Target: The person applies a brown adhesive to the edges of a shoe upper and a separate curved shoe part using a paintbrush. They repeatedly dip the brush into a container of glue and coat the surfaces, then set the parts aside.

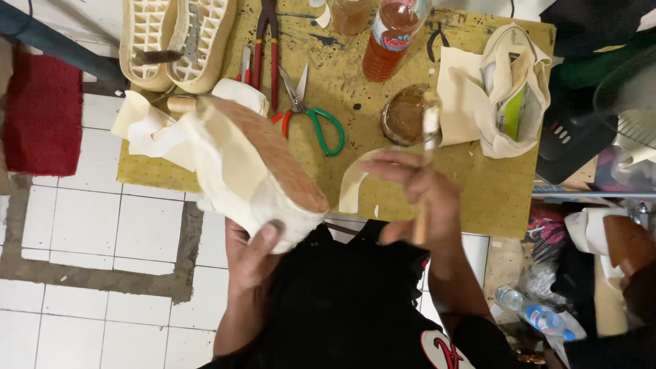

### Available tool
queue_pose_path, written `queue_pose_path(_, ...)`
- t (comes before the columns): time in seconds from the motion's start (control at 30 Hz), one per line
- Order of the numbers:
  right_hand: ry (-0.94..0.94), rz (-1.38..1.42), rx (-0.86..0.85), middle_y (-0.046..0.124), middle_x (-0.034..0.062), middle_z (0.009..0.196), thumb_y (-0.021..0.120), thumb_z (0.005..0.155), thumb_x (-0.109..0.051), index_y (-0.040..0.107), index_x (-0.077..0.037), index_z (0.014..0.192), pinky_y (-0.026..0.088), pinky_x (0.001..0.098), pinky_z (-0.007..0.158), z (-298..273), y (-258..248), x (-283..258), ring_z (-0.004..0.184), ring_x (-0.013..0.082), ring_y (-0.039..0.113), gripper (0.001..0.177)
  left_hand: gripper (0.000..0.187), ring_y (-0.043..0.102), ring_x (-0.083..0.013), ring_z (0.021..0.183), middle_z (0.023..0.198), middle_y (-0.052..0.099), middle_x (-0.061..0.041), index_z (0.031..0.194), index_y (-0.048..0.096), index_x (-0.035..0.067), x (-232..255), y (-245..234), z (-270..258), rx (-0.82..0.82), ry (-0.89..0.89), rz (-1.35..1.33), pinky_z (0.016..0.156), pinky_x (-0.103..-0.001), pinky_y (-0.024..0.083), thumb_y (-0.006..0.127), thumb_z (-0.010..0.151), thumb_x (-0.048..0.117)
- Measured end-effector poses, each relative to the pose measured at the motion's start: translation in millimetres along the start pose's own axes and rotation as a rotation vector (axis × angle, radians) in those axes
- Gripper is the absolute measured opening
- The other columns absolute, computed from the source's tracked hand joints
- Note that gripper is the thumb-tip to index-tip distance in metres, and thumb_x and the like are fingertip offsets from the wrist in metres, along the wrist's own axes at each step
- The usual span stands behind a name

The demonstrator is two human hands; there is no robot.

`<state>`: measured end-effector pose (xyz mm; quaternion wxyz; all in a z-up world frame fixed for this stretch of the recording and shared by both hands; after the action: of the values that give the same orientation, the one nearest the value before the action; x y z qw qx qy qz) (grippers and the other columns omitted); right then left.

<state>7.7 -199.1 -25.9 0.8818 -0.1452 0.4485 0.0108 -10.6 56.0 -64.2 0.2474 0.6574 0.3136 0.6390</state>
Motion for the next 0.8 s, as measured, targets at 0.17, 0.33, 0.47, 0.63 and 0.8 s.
queue_pose_path(0.17, 0.013, -0.582, 0.296, 0.047, 0.0094, 0.074, 0.031, 0.107, -0.057, 0.053, 0.002, 0.104, 0.040, 0.0368, 0.061, 27, -68, 0, 0.059, 0.0251, 0.040, 0.064, 0.041, 0.066, -0.0318, 0.112, 0.120, 0.075, -0.022, 0.121, 0.073, -0.003, -11, -26, 0, -0.337, -0.024, 0.761, 0.099, -0.055, 0.053, 0.079, 0.081, 0.006)
queue_pose_path(0.33, 0.038, -0.998, 0.230, 0.045, 0.0242, 0.109, 0.036, 0.124, -0.023, 0.061, 0.014, 0.111, 0.039, 0.0477, 0.085, 84, -60, -47, 0.099, 0.0369, 0.047, 0.046, 0.034, 0.068, -0.0169, 0.115, 0.118, 0.077, -0.005, 0.114, 0.075, 0.006, -36, -50, 8, -0.286, -0.292, 0.894, 0.103, -0.035, 0.053, 0.079, 0.086, 0.026)
queue_pose_path(0.47, 0.083, -1.036, 0.095, 0.053, 0.0245, 0.111, 0.044, 0.113, 0.011, 0.056, 0.005, 0.141, 0.044, 0.0519, 0.083, 97, -69, -22, 0.091, 0.0426, 0.055, 0.031, 0.034, 0.070, -0.0229, 0.115, 0.120, 0.077, -0.007, 0.117, 0.074, 0.008, -23, -14, 16, -0.449, -0.188, 1.187, 0.094, -0.033, 0.054, 0.072, 0.093, 0.032)
queue_pose_path(0.63, 0.164, -1.163, 0.062, 0.046, 0.0241, 0.120, 0.064, 0.116, -0.003, 0.054, 0.002, 0.144, 0.042, 0.0526, 0.075, 124, -69, -6, 0.099, 0.0468, 0.050, 0.030, 0.025, 0.068, -0.0397, 0.090, 0.088, 0.073, -0.018, 0.105, 0.070, 0.000, -18, 11, 21, -0.717, 0.116, 1.642, 0.099, -0.058, 0.030, 0.062, 0.098, 0.023)
queue_pose_path(0.8, 0.086, -1.356, 0.048, 0.066, 0.0277, 0.103, 0.077, 0.120, -0.024, 0.067, 0.004, 0.120, 0.046, 0.0553, 0.067, 142, -80, 24, 0.088, 0.0508, 0.061, 0.031, 0.013, 0.070, -0.0346, 0.064, 0.073, 0.065, -0.015, 0.088, 0.072, 0.003, -25, 18, 40, -0.756, 0.197, 2.075, 0.118, -0.077, 0.020, 0.061, 0.086, 0.008)
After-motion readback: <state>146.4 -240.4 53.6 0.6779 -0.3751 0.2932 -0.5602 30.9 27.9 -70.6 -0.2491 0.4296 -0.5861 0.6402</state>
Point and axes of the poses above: each hand's wrist, its own z-axis towards the middle knuckle, its own y-axis out of the palm, x = y × z, the point moved 3 cm from there along z, towards the middle knuckle
